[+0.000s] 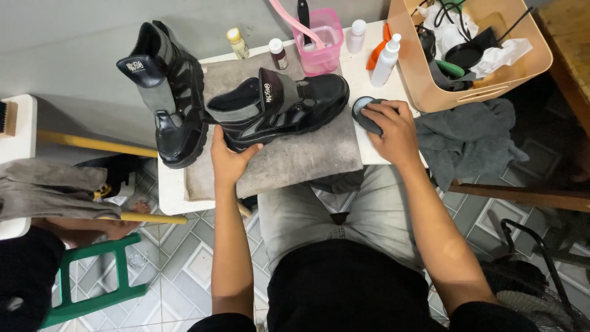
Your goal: The person cleans a black boot using a round sponge and a cloth. They wipe the upper, heel, and sole of the boot, rotating it to access different areas, and then place it on the table.
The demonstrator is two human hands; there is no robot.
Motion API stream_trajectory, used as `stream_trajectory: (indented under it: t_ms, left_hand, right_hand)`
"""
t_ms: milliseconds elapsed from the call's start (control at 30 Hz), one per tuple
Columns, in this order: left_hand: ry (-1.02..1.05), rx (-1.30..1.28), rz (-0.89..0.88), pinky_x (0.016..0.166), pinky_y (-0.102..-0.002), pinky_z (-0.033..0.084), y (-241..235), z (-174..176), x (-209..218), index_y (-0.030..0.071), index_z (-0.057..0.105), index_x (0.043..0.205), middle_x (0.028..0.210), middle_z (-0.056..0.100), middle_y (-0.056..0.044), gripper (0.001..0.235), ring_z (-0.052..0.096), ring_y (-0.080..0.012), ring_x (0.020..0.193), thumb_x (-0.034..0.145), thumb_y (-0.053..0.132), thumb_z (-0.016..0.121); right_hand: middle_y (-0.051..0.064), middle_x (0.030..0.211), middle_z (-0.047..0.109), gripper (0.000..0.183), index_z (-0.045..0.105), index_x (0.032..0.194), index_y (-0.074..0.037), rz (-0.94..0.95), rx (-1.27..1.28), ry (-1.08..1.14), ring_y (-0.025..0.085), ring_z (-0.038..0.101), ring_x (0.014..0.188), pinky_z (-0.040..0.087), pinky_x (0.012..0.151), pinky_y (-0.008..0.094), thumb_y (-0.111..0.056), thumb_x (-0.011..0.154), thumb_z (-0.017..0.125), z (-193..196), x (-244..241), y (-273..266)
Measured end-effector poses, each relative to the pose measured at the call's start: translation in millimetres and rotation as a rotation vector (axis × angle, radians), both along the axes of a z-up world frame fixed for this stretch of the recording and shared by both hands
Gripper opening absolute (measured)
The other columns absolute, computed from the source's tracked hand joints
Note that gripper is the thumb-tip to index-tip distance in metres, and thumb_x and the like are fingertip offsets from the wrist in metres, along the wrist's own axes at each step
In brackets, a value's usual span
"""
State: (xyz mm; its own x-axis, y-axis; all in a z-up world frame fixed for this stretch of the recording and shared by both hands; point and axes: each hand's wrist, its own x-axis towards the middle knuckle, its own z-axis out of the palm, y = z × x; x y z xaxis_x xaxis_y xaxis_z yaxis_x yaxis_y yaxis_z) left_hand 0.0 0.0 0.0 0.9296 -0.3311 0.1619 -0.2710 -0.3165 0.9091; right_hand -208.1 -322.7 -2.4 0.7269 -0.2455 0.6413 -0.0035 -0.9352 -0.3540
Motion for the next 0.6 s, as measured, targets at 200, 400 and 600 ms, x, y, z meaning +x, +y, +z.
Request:
stream_trajectory:
  t_ms: [200, 400, 600]
  left_hand:
    - [0.002, -0.015, 0.014, 0.114, -0.052, 0.042, 0, -4, 1, 0.004, 0.056, 0.139, 0.129, 0.063, -0.024, 0.098, 0.056, -0.0414, 0.13, 0.052, 0.013, 0.101]
    - [0.015, -0.01, 0.01, 0.114, -0.052, 0.04, -2, 5, -3, 0.002, 0.055, 0.139, 0.129, 0.062, -0.026, 0.097, 0.055, -0.0428, 0.13, 0.054, 0.012, 0.1]
    - [0.024, -0.006, 0.018, 0.115, -0.051, 0.041, -1, 0, -1, 0.004, 0.055, 0.14, 0.129, 0.062, -0.024, 0.099, 0.055, -0.0402, 0.131, 0.052, 0.013, 0.101]
  right_hand:
    - [0.006, 0.118, 0.076, 0.029, 0.08, 0.115, -0.014, -0.002, 0.0, 0.012, 0.03, 0.059, 0.118, 0.045, 0.101, 0.042, -0.003, 0.088, 0.078, 4, 0, 2]
    - [0.004, 0.118, 0.075, 0.031, 0.08, 0.115, -0.016, -0.009, -0.012, 0.012, 0.029, 0.059, 0.119, 0.045, 0.101, 0.042, -0.005, 0.087, 0.079, -2, 1, -2]
    - [0.005, 0.116, 0.076, 0.031, 0.08, 0.113, -0.014, -0.013, -0.018, 0.01, 0.029, 0.06, 0.117, 0.046, 0.099, 0.042, -0.003, 0.085, 0.08, 2, 1, 0]
